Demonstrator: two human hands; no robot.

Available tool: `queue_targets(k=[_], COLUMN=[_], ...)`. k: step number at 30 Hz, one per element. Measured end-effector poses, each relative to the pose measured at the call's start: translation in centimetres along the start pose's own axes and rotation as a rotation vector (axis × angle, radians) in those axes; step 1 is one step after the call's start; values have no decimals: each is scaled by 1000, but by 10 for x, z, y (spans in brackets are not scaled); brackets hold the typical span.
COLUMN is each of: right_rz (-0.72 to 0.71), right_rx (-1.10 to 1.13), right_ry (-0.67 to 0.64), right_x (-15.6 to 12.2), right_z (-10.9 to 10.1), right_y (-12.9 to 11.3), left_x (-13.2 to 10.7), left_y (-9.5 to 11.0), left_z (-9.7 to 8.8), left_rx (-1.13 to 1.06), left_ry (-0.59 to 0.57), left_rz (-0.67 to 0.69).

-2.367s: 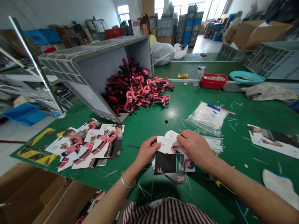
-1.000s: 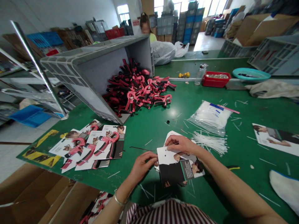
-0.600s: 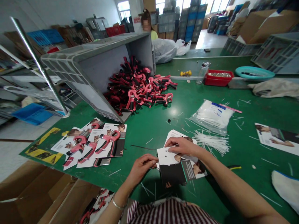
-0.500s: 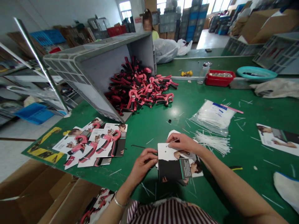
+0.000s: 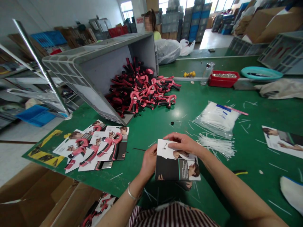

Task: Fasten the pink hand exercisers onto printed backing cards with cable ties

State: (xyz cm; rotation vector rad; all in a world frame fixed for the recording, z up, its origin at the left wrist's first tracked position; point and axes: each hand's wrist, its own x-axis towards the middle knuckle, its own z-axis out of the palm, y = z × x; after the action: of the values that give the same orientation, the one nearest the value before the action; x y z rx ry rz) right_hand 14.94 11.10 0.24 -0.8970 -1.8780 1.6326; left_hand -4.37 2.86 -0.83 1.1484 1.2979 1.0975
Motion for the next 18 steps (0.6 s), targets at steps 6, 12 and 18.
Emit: queue_targets(k=[6, 12, 18], right_rz=[-76, -136, -315], right_rx=[-61, -173, -345], right_ry=[-3, 2, 29], right_x=[-2, -5, -9], right_z=[5, 7, 13], right_y=[-5, -8, -10], left_x=[-6, -6, -5], left_y=[5, 0, -6], left_z=[-3, -7, -10], left_rx=[-55, 129, 46], left_ry=[-22, -12, -26], left_rz=[-47, 55, 67])
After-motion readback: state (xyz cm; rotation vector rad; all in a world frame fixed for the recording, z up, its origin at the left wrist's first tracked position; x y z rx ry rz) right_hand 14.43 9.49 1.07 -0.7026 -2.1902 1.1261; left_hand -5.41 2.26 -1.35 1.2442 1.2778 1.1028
